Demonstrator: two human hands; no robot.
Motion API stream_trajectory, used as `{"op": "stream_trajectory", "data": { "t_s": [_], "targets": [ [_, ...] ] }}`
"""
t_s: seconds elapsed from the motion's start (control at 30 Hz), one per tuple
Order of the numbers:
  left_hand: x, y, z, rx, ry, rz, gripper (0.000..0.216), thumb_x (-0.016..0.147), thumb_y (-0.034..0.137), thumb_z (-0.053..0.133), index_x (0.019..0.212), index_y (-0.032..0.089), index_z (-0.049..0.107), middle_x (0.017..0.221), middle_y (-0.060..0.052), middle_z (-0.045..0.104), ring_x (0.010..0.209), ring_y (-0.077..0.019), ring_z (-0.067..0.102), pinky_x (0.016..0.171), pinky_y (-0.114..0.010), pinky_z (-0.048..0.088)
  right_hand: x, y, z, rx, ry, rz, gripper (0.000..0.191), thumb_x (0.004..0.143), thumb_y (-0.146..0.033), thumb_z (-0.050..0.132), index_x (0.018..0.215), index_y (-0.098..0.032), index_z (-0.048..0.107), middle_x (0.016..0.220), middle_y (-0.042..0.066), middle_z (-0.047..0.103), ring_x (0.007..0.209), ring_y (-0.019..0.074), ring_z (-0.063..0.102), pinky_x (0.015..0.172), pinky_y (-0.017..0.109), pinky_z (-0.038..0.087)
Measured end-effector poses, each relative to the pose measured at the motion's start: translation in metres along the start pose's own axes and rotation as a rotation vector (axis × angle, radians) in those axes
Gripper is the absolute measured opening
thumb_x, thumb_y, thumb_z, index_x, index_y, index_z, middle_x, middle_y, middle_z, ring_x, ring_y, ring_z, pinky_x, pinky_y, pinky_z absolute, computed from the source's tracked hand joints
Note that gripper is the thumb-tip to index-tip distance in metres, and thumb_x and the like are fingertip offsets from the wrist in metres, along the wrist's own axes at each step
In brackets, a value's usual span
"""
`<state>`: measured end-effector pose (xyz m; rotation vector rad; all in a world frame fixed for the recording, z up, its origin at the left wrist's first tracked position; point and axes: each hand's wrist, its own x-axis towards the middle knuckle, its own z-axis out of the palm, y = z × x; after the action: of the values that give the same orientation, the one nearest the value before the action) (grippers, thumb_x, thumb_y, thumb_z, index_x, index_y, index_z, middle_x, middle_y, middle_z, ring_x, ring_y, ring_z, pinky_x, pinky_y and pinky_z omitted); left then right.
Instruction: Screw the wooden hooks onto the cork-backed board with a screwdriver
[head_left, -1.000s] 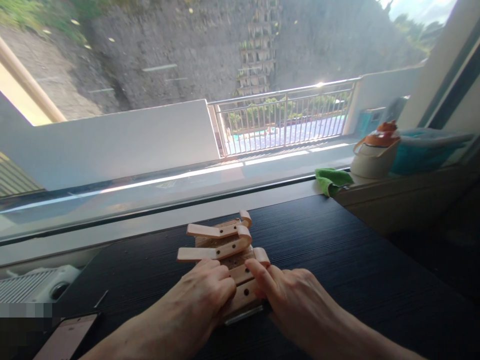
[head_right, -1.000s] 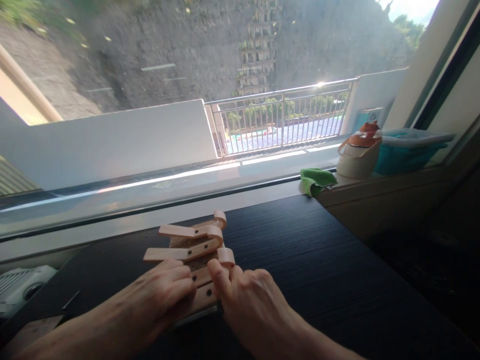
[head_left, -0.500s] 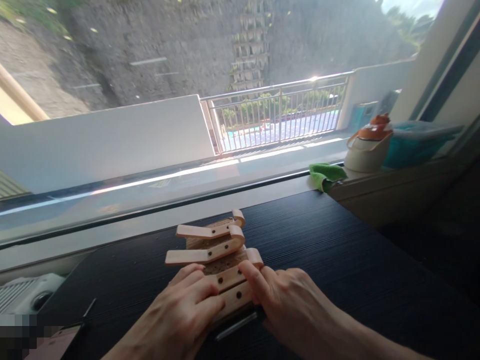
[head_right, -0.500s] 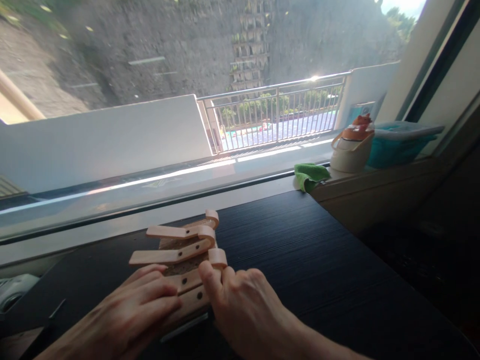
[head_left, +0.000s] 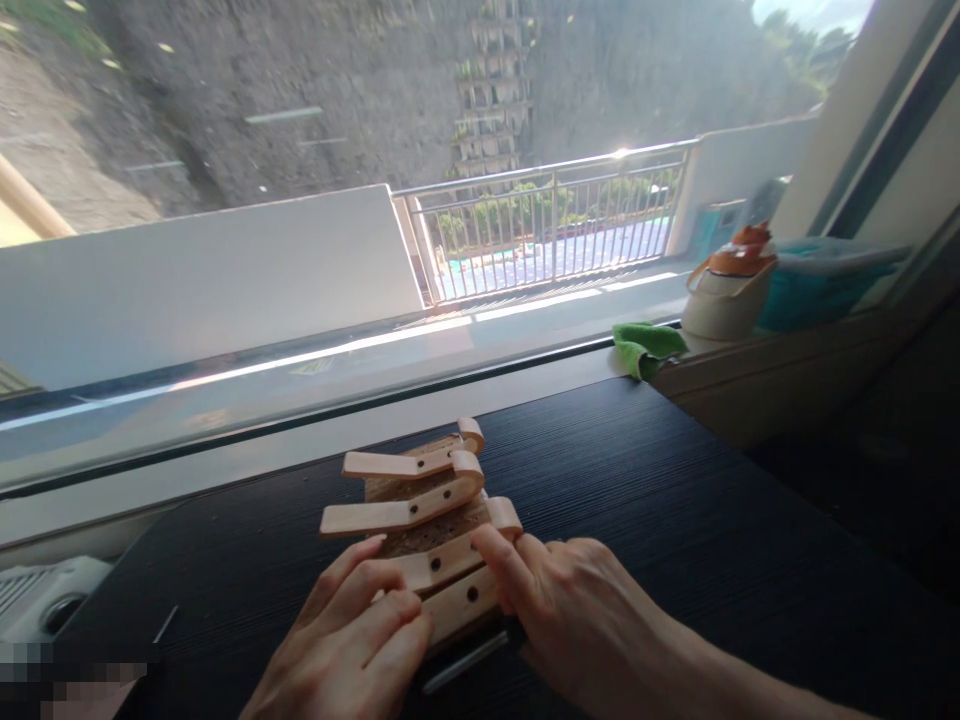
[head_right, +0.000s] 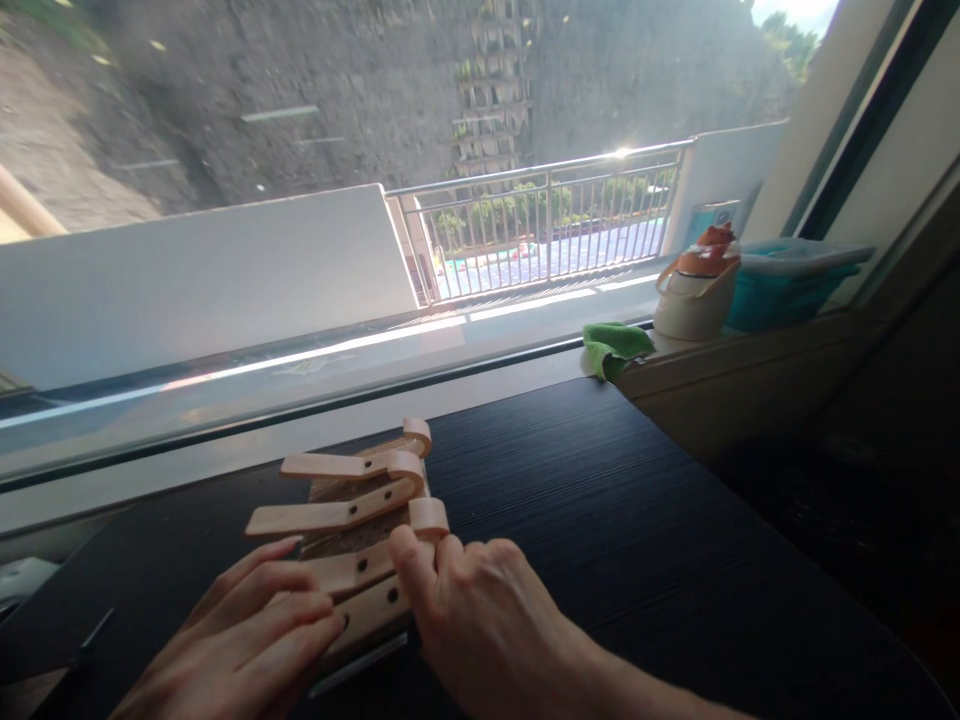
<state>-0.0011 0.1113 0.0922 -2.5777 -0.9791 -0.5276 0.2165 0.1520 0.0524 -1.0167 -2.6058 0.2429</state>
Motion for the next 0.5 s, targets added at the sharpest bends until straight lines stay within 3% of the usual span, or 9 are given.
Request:
{"op": "stream_trajectory", "data": {
  "t_s": [0.27,0.5],
  "targets": [
    [-0.002,0.004,0.002,-0.088,-0.057,-0.026,0.017,0.086,0.011,0.047,0.081,0.025,0.055,0.071,0.003,0.066,0.077,-0.0139,0.061,0.098,-0.027,0.043,0.001,0.000,-0.001,-0.015,-0.010,-0.005,0.041,0.077,-0.006,0.040,0.113,-0.024,0.034,0.089,0.000,0.064,0.065,0.0178,0.065,0.050,0.028,0.033],
    [0.004,0.003,0.005,-0.229,-0.106,-0.193,0.020,0.084,0.006,0.050,0.072,0.022,0.053,0.074,0.002,0.061,0.079,-0.0139,0.056,0.079,-0.025,0.047,0.001,0.001,-0.017,0.131,-0.077,0.024,0.054,0.072,-0.012,0.047,0.124,-0.023,0.037,0.101,0.002,0.067,0.077,0.0200,0.067,0.057,0.028,0.037]
  ]
}}
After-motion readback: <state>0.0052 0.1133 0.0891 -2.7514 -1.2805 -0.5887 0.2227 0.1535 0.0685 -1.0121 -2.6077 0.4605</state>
